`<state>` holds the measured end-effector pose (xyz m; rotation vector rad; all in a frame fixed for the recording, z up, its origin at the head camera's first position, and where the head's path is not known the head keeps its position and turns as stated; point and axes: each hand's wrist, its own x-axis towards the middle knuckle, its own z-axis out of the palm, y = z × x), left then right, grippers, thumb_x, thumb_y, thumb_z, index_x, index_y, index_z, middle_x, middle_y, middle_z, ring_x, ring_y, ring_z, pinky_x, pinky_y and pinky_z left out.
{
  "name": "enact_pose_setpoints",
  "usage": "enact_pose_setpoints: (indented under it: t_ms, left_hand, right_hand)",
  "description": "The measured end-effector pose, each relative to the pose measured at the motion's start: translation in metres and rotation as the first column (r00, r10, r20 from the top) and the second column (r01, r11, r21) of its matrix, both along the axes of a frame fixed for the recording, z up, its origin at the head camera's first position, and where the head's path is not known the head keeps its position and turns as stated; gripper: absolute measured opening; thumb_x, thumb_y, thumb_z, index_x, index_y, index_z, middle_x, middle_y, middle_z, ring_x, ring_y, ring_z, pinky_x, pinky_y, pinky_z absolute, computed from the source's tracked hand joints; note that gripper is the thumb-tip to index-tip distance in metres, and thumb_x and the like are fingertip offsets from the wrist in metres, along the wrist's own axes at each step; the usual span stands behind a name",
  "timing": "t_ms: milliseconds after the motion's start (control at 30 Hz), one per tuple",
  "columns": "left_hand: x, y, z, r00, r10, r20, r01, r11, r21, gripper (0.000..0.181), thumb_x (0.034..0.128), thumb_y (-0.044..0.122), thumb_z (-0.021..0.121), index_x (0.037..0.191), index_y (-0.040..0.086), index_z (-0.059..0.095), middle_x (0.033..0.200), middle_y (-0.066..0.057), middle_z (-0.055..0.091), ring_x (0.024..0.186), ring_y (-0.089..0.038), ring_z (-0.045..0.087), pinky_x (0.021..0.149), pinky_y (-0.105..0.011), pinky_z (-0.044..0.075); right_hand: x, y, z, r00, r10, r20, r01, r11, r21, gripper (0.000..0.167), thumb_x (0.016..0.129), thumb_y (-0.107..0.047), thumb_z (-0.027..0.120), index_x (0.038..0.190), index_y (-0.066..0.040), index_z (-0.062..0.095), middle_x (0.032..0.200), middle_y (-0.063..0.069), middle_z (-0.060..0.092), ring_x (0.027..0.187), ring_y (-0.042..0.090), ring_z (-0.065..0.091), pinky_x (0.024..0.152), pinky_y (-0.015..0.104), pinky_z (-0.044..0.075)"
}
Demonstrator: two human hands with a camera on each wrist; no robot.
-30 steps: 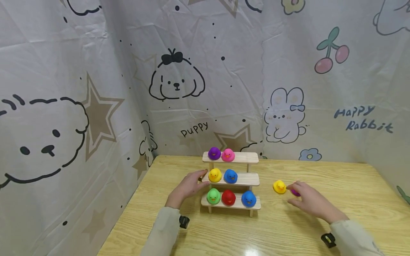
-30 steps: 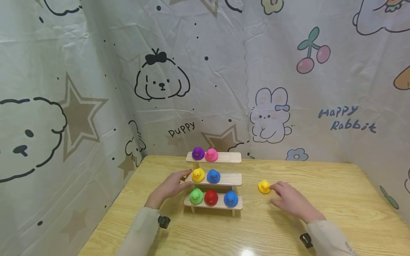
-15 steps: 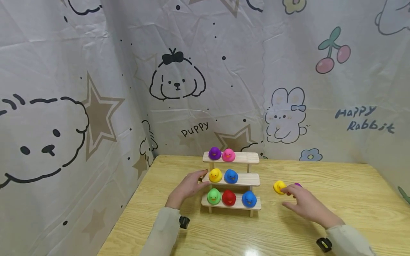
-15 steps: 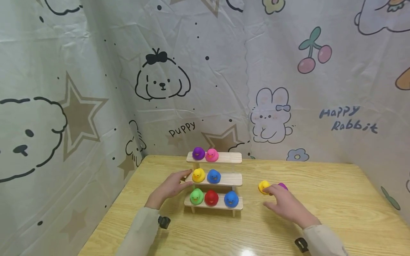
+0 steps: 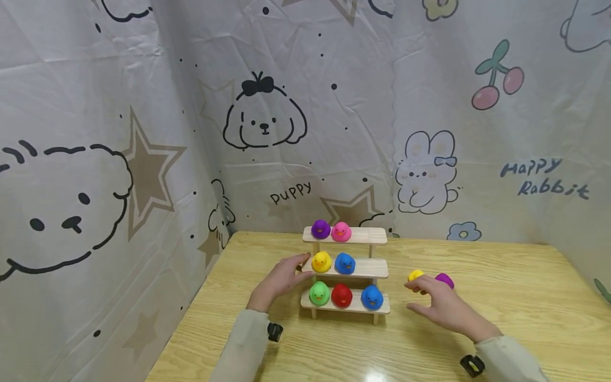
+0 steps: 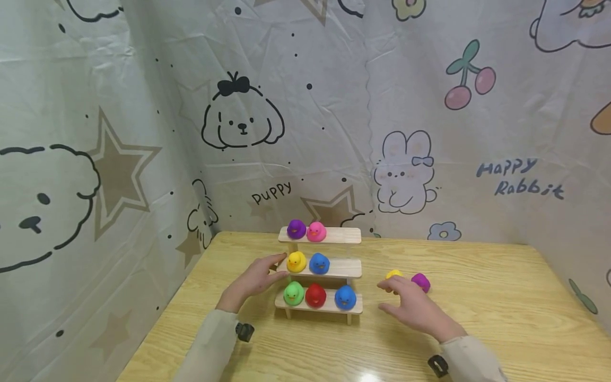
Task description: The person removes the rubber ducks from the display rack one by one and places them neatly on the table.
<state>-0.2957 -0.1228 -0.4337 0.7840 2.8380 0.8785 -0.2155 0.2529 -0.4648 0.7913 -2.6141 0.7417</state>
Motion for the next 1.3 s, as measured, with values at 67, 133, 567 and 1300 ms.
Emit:
enact_pose_setpoints:
  t_ms: [67, 133, 567, 1300]
  left_hand:
    - [0.000, 0.000, 0.000, 1.000, 0.003, -0.001, -0.003, 1.000, -0.001, 0.057, 0.0958, 0.033, 0.056, 0.141, 0.001, 0.042, 0.140, -0.015, 0.047, 0.113, -0.027, 0.055, 0.099, -0.041, 0.043]
    - [0.000, -0.001, -0.001, 1.000, 0.005, -0.002, -0.005, 1.000, -0.003, 0.058, 0.0958, 0.034, 0.056, 0.141, 0.001, 0.042, 0.140, -0.015, 0.047, 0.113, -0.027, 0.055, 0.098, -0.041, 0.044]
    - [-0.001, -0.001, 0.000, 1.000, -0.001, -0.014, 0.000, 1.000, -0.017, 0.059, 0.0954, 0.035, 0.056, 0.141, 0.002, 0.042, 0.139, -0.014, 0.048, 0.113, -0.026, 0.055, 0.098, -0.041, 0.044]
    - [0.001, 0.002, 0.001, 1.000, 0.027, 0.001, -0.027, 0.999, -0.026, 0.057, 0.0953, 0.033, 0.057, 0.141, 0.003, 0.043, 0.138, -0.014, 0.049, 0.111, -0.025, 0.056, 0.097, -0.038, 0.045]
  right_hand:
    - [0.000, -0.004, 0.001, 1.000, 0.008, -0.001, -0.008, 1.000, 0.006, 0.036, 0.075, -0.013, 0.081, 0.106, -0.006, 0.065, 0.098, -0.003, 0.064, 0.086, 0.017, 0.061, 0.072, 0.034, 0.055]
    - [-0.001, -0.009, 0.001, 1.000, 0.026, -0.006, -0.026, 1.000, 0.004, 0.037, 0.075, -0.013, 0.080, 0.107, -0.005, 0.065, 0.100, -0.001, 0.064, 0.087, 0.017, 0.061, 0.073, 0.034, 0.054]
    - [-0.003, -0.034, 0.003, 0.997, 0.071, -0.009, -0.071, 0.997, 0.017, 0.044, 0.075, -0.021, 0.081, 0.112, -0.005, 0.064, 0.109, 0.001, 0.061, 0.093, 0.021, 0.060, 0.077, 0.035, 0.054]
    - [-0.005, -0.064, 0.001, 0.998, 0.053, -0.033, -0.049, 0.992, 0.113, 0.049, 0.073, -0.027, 0.082, 0.114, -0.007, 0.064, 0.113, 0.007, 0.059, 0.103, 0.024, 0.055, 0.089, 0.043, 0.050]
